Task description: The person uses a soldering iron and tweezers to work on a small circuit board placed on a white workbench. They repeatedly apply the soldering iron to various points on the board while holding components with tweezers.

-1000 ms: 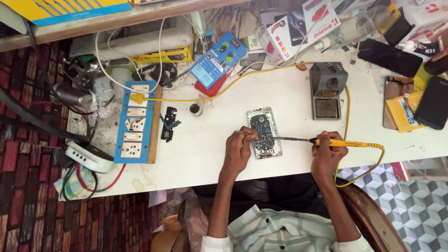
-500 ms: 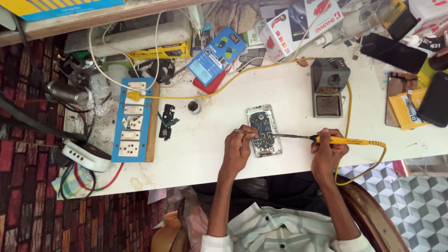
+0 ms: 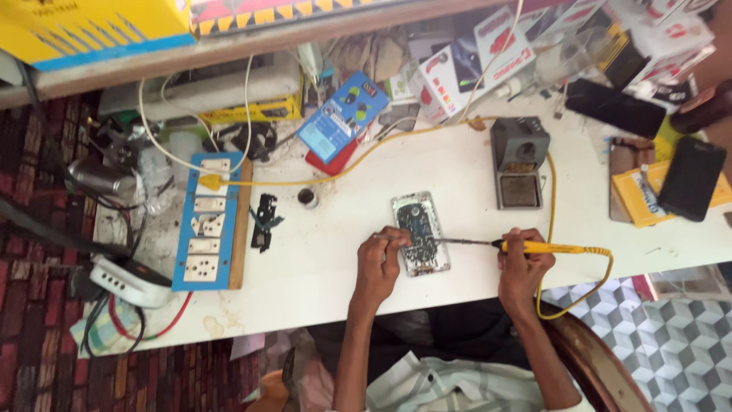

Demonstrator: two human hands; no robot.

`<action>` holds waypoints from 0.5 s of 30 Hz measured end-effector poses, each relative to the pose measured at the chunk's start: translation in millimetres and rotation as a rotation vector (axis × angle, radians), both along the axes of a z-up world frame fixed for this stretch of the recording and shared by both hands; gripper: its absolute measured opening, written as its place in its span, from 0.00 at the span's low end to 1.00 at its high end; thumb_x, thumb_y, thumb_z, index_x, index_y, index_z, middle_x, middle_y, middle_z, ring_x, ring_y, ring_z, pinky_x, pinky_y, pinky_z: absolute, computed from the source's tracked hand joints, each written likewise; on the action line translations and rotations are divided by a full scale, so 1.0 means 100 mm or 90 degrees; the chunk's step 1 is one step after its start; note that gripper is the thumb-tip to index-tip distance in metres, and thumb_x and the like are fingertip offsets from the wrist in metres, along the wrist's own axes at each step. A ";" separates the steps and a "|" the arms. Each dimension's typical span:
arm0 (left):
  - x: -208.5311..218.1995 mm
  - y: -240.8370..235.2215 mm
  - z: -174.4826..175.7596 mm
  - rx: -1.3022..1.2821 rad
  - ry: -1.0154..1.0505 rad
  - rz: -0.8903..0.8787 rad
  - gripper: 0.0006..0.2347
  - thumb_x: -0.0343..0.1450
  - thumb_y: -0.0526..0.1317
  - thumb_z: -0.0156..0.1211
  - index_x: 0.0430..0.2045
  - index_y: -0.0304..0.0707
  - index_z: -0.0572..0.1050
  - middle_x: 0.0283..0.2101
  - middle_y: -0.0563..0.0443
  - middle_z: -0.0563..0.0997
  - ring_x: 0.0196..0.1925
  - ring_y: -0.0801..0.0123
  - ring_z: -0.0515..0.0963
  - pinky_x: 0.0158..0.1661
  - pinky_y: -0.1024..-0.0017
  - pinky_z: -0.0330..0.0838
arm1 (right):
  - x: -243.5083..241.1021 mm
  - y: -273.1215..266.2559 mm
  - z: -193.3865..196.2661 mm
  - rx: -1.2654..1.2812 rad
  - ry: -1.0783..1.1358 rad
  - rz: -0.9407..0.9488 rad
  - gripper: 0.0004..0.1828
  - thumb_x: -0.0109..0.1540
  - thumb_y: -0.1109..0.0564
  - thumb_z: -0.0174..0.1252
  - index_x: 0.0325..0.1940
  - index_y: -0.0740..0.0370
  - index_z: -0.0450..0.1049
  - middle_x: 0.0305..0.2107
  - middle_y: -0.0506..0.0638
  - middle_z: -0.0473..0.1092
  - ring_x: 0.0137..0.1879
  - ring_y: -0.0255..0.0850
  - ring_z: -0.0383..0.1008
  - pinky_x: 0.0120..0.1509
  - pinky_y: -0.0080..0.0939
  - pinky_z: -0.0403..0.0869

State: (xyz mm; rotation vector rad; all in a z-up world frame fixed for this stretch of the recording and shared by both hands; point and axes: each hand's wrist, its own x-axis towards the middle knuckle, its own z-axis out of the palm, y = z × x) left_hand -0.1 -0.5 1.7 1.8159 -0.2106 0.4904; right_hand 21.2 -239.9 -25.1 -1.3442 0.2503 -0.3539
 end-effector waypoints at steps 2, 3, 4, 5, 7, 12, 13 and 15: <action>-0.01 0.01 -0.02 -0.014 0.002 -0.006 0.04 0.73 0.24 0.50 0.28 0.24 0.71 0.34 0.40 0.83 0.35 0.58 0.84 0.40 0.66 0.77 | -0.02 0.02 0.03 -0.015 0.005 -0.001 0.13 0.71 0.60 0.54 0.32 0.64 0.66 0.21 0.44 0.64 0.21 0.26 0.56 0.23 0.30 0.58; -0.03 0.01 -0.02 -0.010 0.009 -0.003 0.04 0.73 0.24 0.49 0.27 0.24 0.71 0.34 0.40 0.83 0.35 0.58 0.84 0.40 0.67 0.78 | -0.03 0.03 0.05 -0.036 0.009 -0.006 0.14 0.71 0.60 0.54 0.31 0.64 0.66 0.21 0.44 0.64 0.21 0.26 0.57 0.23 0.30 0.59; -0.05 0.01 -0.02 -0.006 0.017 0.000 0.05 0.73 0.24 0.49 0.27 0.24 0.71 0.34 0.40 0.83 0.35 0.58 0.84 0.40 0.67 0.78 | -0.05 0.03 0.09 -0.057 0.012 -0.012 0.15 0.71 0.60 0.54 0.30 0.64 0.65 0.20 0.44 0.64 0.22 0.26 0.58 0.23 0.29 0.59; 0.02 0.00 -0.01 0.001 0.015 0.000 0.05 0.72 0.24 0.48 0.27 0.24 0.70 0.34 0.39 0.83 0.35 0.58 0.84 0.40 0.67 0.79 | -0.02 0.04 0.13 -0.052 0.010 -0.007 0.15 0.70 0.60 0.54 0.29 0.64 0.66 0.19 0.43 0.63 0.21 0.26 0.57 0.23 0.29 0.57; 0.03 -0.01 0.00 -0.057 0.040 -0.023 0.05 0.73 0.24 0.48 0.27 0.23 0.70 0.34 0.39 0.83 0.34 0.58 0.84 0.39 0.67 0.79 | -0.02 0.06 0.20 -0.042 0.017 0.008 0.14 0.69 0.60 0.55 0.29 0.65 0.68 0.17 0.42 0.62 0.20 0.25 0.54 0.21 0.29 0.54; 0.02 0.01 -0.08 -0.069 0.022 -0.040 0.05 0.73 0.24 0.49 0.27 0.23 0.70 0.35 0.38 0.84 0.35 0.59 0.85 0.40 0.67 0.79 | 0.01 0.08 0.32 -0.181 -0.007 0.014 0.13 0.68 0.60 0.57 0.29 0.67 0.71 0.16 0.43 0.63 0.20 0.25 0.55 0.23 0.30 0.53; 0.03 0.01 -0.09 -0.062 0.016 -0.039 0.04 0.73 0.24 0.49 0.27 0.23 0.70 0.35 0.38 0.84 0.35 0.59 0.85 0.40 0.67 0.79 | 0.03 0.08 0.35 -0.211 -0.004 0.016 0.13 0.68 0.60 0.57 0.29 0.67 0.71 0.15 0.43 0.63 0.20 0.25 0.56 0.23 0.30 0.52; 0.02 0.01 -0.09 -0.060 0.009 -0.040 0.04 0.73 0.24 0.50 0.27 0.23 0.70 0.35 0.38 0.84 0.34 0.59 0.85 0.40 0.67 0.79 | 0.09 0.06 0.42 -0.279 -0.039 0.050 0.13 0.68 0.60 0.58 0.30 0.68 0.72 0.17 0.43 0.66 0.23 0.24 0.58 0.24 0.29 0.55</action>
